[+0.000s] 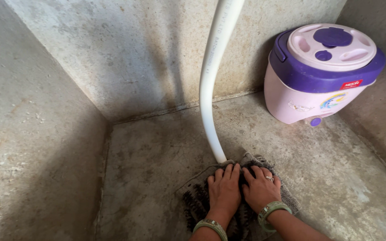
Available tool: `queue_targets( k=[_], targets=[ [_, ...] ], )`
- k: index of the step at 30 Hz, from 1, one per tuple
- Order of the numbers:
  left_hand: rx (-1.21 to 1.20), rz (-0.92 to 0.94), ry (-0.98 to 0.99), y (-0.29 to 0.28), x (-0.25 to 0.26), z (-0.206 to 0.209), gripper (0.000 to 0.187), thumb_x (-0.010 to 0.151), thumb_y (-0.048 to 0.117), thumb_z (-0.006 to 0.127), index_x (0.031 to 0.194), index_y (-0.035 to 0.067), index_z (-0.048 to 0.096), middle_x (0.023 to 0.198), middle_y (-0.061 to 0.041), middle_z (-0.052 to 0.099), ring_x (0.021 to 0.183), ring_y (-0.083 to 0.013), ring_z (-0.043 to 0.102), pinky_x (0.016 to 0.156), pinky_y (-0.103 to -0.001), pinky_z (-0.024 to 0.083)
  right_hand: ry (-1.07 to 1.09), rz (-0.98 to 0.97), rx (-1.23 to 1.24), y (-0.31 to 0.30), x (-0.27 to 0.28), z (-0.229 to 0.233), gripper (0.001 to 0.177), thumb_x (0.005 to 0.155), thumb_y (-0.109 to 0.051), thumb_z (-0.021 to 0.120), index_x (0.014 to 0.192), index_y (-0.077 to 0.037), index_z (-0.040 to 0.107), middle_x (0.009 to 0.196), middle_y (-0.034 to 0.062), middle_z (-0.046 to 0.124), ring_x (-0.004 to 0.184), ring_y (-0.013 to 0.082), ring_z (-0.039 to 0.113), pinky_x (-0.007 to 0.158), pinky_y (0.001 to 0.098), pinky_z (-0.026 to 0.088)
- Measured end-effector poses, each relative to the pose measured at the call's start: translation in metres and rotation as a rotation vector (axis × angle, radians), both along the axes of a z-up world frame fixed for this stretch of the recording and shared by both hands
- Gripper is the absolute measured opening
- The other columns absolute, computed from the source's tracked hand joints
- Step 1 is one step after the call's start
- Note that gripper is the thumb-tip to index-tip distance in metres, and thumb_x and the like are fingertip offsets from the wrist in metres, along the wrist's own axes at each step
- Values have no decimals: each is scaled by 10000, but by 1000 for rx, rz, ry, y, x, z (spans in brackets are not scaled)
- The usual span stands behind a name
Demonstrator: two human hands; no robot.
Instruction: The person wipes a drainage pipe and the adjacent wall with a cloth by hand, focusing on the joints and surface areas around a sink.
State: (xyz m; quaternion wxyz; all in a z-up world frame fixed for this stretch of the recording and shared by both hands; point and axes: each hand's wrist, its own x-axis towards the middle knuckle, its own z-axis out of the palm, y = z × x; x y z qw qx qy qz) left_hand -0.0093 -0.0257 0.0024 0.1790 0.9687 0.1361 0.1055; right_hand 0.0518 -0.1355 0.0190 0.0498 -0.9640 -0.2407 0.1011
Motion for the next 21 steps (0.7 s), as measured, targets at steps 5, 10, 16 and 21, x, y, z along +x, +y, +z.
queue_targets(
  k=[5,10,16,21],
  targets=[
    [-59,3,138,4,-4,13,482,948,125,596,1425,128,529,1405,-65,569,1227,-298,488,995,-465,358,26,17,-53,1,0,7,586,921,-404,589,1482,-321,442,1555,-9,392,1461,234,334,1197,532,229],
    [41,-16,133,2,-26,5,405,1044,169,484,1437,82,526,1407,-91,570,1215,-321,500,1034,-491,356,37,67,-108,4,-8,7,562,956,-388,535,1500,-311,417,1571,-24,389,1465,227,331,1221,562,195],
    [88,68,155,0,-26,-13,524,1010,291,451,1480,62,417,1550,-132,388,1347,-381,355,1053,-644,232,22,148,-58,5,-13,-11,549,978,-388,464,1513,-291,386,1589,-5,354,1488,256,275,1200,578,182],
    [77,113,137,1,-22,-5,558,983,325,477,1486,90,422,1569,-141,359,1383,-390,331,1069,-661,182,66,175,-80,9,-6,-4,551,996,-409,433,1532,-301,363,1613,2,312,1497,273,247,1201,583,176]
  ],
)
